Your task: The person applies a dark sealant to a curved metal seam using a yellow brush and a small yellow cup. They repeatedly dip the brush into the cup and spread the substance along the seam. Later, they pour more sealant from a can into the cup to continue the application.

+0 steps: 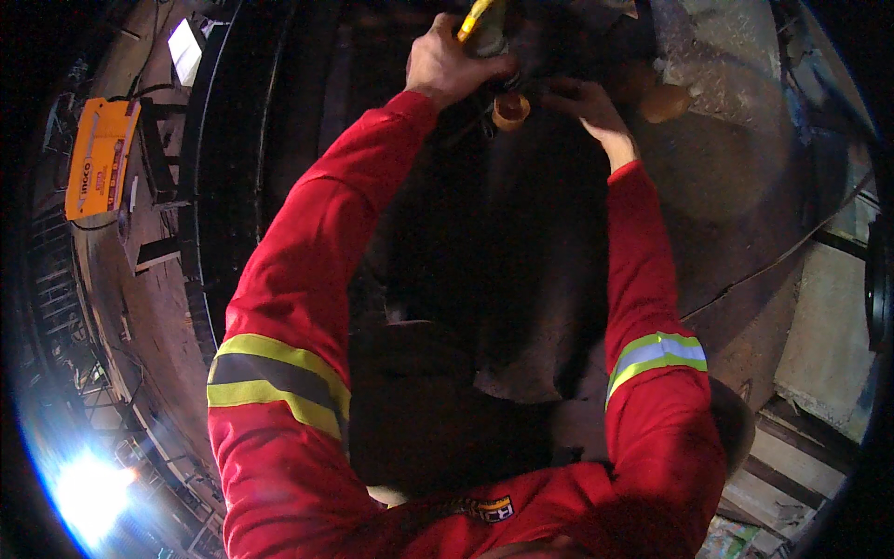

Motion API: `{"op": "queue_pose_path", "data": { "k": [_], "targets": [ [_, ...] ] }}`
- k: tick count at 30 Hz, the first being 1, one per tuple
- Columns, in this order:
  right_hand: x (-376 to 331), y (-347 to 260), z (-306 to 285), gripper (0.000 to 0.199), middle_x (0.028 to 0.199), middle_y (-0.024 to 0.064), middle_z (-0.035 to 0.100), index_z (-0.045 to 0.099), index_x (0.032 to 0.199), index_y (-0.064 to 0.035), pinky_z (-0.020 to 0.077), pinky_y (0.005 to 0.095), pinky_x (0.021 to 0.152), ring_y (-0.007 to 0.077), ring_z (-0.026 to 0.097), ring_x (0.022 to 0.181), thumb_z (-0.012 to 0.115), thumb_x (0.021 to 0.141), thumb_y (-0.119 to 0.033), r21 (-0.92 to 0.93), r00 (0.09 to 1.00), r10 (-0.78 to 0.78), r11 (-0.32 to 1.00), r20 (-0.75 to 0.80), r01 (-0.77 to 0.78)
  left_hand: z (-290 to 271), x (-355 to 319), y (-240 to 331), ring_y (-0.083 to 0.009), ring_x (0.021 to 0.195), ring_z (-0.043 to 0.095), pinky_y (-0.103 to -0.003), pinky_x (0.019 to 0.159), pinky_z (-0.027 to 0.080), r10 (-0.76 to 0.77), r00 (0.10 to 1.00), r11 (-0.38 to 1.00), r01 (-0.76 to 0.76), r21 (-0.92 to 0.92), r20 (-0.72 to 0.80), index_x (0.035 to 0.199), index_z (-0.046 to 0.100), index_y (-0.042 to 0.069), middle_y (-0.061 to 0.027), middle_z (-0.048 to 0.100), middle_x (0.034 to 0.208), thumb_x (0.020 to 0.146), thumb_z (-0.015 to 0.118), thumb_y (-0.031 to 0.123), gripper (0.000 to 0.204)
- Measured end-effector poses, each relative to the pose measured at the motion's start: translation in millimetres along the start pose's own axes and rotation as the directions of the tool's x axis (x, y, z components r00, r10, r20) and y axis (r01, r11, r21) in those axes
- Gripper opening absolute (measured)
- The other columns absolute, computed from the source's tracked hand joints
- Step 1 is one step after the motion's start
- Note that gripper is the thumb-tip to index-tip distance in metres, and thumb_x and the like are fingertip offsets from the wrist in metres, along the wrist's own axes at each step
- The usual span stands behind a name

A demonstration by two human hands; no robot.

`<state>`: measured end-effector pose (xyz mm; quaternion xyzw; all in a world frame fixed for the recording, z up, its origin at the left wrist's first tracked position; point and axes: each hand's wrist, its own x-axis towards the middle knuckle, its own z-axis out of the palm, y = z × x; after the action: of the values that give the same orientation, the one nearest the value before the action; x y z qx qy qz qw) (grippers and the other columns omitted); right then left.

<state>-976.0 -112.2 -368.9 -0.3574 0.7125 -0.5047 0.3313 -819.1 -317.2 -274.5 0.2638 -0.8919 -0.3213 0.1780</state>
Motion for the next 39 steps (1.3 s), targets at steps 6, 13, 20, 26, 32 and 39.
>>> {"op": "queue_pose_path", "data": {
  "k": [6, 13, 20, 26, 32, 39],
  "targets": [
    [-20.1, -67.8, 0.5, 0.035, 0.106, 0.0048, 0.071, 0.069, 0.116, -0.0013, 0.0482, 0.0288, 0.088, 0.0138, 0.063, 0.097, 0.073, 0.086, -0.02, -0.002, 1.0, 0.016, 1.0, 0.02, -0.016, 17.1, 1.2, -49.1, -0.0279, 0.098, 0.069, -0.038, 0.087, 0.056, -0.036, 0.998, 0.971, 0.021, -0.238, -0.06, 0.118, 0.055, -0.003, -0.0193, 0.069, 0.108, 0.056, 0.093, 0.042, 0.085],
    [-58.0, -180.6, -16.6, 0.033, 0.106, 0.0047, 0.07, 0.066, 0.116, 0.0037, 0.0476, 0.0264, 0.09, 0.0112, 0.063, 0.097, 0.073, 0.088, -0.013, 0.074, 0.984, -0.147, 0.987, 0.102, 0.139, 10.1, -17.4, 14.5, -0.0302, 0.097, 0.069, -0.039, 0.083, 0.056, -0.168, 0.981, 0.971, 0.181, -0.155, 0.095, 0.117, 0.054, 0.0, -0.0188, 0.07, 0.105, 0.057, 0.092, 0.042, 0.082],
    [-27.3, -285.6, 35.1, 0.032, 0.105, 0.0057, 0.07, 0.066, 0.117, 0.0021, 0.0488, 0.0246, 0.088, 0.0105, 0.064, 0.095, 0.073, 0.088, -0.01, 0.097, 0.9, -0.366, 0.93, 0.236, 0.353, -1.2, -28.7, -0.1, -0.0338, 0.1, 0.069, -0.042, 0.088, 0.054, -0.176, 0.98, 0.953, 0.193, -0.235, 0.095, 0.121, 0.055, 0.002, -0.0199, 0.07, 0.105, 0.056, 0.088, 0.041, 0.083],
    [12.3, -340.8, 101.2, 0.033, 0.097, 0.0035, 0.072, 0.069, 0.114, 0.0002, 0.0507, 0.023, 0.08, 0.0075, 0.064, 0.087, 0.076, 0.086, -0.014, 0.017, 0.806, -0.426, 0.887, 0.41, 0.461, -5.1, -23.5, 4.0, -0.0352, 0.097, 0.068, -0.042, 0.085, 0.055, -0.16, 0.983, 0.949, 0.178, -0.262, 0.089, 0.126, 0.054, 0.006, -0.0203, 0.07, 0.104, 0.057, 0.085, 0.038, 0.082],
    [44.4, -366.6, 171.2, 0.031, 0.089, 0.0038, 0.072, 0.072, 0.112, -0.0049, 0.0519, 0.0248, 0.076, 0.0088, 0.065, 0.079, 0.078, 0.084, -0.016, -0.074, 0.649, -0.492, 0.762, 0.58, 0.644, -4.4, -24.0, 5.8, -0.0354, 0.09, 0.069, -0.043, 0.078, 0.056, -0.16, 0.978, 0.955, 0.189, -0.231, 0.137, 0.119, 0.054, 0.007, -0.0196, 0.07, 0.095, 0.057, 0.084, 0.038, 0.075],
    [70.9, -368.2, 242.3, 0.036, 0.086, 0.0075, 0.071, 0.073, 0.112, -0.008, 0.053, 0.0316, 0.075, 0.016, 0.067, 0.079, 0.082, 0.078, -0.016, -0.082, 0.526, -0.451, 0.698, 0.721, 0.711, -13.2, -26.8, 6.0, -0.0339, 0.084, 0.071, -0.045, 0.072, 0.057, -0.09, 0.993, 0.937, 0.108, -0.332, 0.071, 0.123, 0.057, 0.012, -0.0163, 0.073, 0.096, 0.062, 0.083, 0.051, 0.077]
  ]
}}
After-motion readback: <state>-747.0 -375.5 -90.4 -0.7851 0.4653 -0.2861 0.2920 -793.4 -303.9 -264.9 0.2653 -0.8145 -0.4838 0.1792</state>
